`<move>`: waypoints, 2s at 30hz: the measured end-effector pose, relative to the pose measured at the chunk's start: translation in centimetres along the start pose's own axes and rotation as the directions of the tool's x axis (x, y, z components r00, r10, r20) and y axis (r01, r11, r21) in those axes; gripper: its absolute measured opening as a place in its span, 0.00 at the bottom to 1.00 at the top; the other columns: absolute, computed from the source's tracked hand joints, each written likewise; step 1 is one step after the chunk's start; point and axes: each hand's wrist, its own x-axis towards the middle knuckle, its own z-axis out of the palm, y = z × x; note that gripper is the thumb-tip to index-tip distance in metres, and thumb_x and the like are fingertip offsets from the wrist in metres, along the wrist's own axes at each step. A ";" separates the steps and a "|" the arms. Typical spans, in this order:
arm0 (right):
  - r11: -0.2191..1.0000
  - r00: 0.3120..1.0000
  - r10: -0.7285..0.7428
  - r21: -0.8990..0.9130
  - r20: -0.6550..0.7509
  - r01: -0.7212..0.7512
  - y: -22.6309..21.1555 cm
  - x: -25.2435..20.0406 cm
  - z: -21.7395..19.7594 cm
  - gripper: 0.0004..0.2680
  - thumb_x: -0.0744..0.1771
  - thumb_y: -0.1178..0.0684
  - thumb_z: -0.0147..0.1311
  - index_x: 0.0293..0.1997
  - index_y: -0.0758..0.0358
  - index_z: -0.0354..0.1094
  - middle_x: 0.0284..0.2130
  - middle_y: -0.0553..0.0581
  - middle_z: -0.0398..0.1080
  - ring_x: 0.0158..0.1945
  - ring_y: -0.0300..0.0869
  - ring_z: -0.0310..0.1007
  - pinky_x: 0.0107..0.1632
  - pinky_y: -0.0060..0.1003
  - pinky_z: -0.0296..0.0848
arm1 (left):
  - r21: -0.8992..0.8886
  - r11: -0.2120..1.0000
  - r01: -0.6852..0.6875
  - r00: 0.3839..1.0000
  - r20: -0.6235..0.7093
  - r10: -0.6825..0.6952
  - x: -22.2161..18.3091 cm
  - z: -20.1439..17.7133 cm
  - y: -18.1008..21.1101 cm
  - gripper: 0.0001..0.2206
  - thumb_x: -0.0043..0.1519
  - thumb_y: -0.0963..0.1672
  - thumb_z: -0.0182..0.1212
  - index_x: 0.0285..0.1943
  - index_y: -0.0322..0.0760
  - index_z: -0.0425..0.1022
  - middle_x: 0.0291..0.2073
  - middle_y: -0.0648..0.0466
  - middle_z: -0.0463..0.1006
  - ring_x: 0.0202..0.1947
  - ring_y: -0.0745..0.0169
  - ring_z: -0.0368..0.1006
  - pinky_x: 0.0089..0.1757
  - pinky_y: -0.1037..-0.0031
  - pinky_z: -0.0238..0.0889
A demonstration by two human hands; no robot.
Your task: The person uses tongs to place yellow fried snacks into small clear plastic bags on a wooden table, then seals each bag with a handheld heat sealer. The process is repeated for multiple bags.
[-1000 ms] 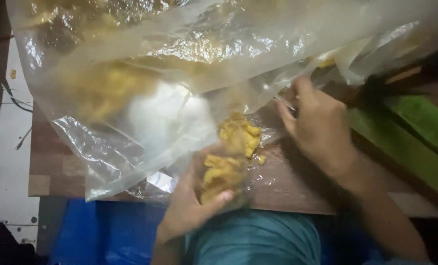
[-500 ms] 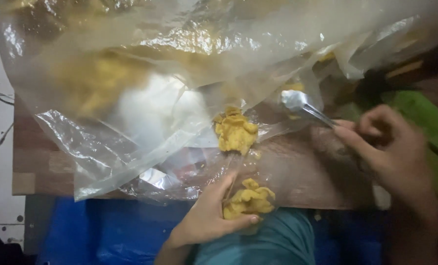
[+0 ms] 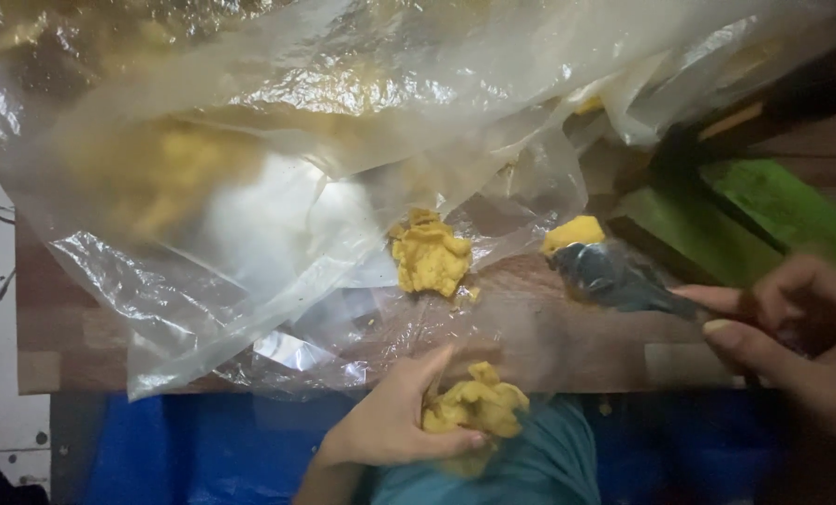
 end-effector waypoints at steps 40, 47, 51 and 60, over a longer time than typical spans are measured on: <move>0.767 0.975 -0.184 -0.603 0.122 0.221 6.2 0.3 1.1 0.16 0.56 0.51 0.72 0.39 0.58 0.67 0.58 0.53 0.76 0.55 0.36 0.73 0.56 0.29 0.69 | -0.557 0.795 -0.241 0.956 -0.277 0.096 2.9 -1.8 -4.7 0.27 0.70 0.52 0.47 0.70 0.27 0.62 0.58 0.35 0.75 0.54 0.46 0.76 0.53 0.61 0.75; 0.613 0.856 -0.497 -0.640 0.144 0.463 7.2 1.3 6.7 0.27 0.59 0.45 0.68 0.60 0.67 0.63 0.70 0.71 0.61 0.62 0.61 0.65 0.65 0.50 0.63 | -0.527 0.722 -0.449 0.878 -0.410 0.247 2.6 -1.9 -6.0 0.26 0.74 0.54 0.39 0.66 0.31 0.71 0.63 0.43 0.74 0.65 0.48 0.69 0.62 0.55 0.63; 0.637 0.882 -0.455 -0.647 0.124 0.419 6.4 1.3 7.5 0.28 0.60 0.43 0.67 0.64 0.63 0.63 0.72 0.68 0.59 0.67 0.60 0.61 0.68 0.52 0.58 | -0.563 0.681 -0.468 0.878 -0.383 0.287 2.5 -2.0 -6.7 0.27 0.75 0.53 0.36 0.68 0.26 0.67 0.64 0.39 0.72 0.62 0.44 0.72 0.60 0.55 0.67; 0.651 0.776 -0.629 -0.574 -0.040 0.498 5.7 -0.1 7.2 0.21 0.68 0.45 0.55 0.60 0.75 0.66 0.64 0.74 0.69 0.65 0.61 0.71 0.66 0.48 0.68 | -0.527 0.724 -0.446 0.893 -0.322 0.316 2.4 -1.9 -5.2 0.28 0.75 0.54 0.35 0.72 0.28 0.62 0.54 0.33 0.77 0.56 0.40 0.75 0.57 0.54 0.69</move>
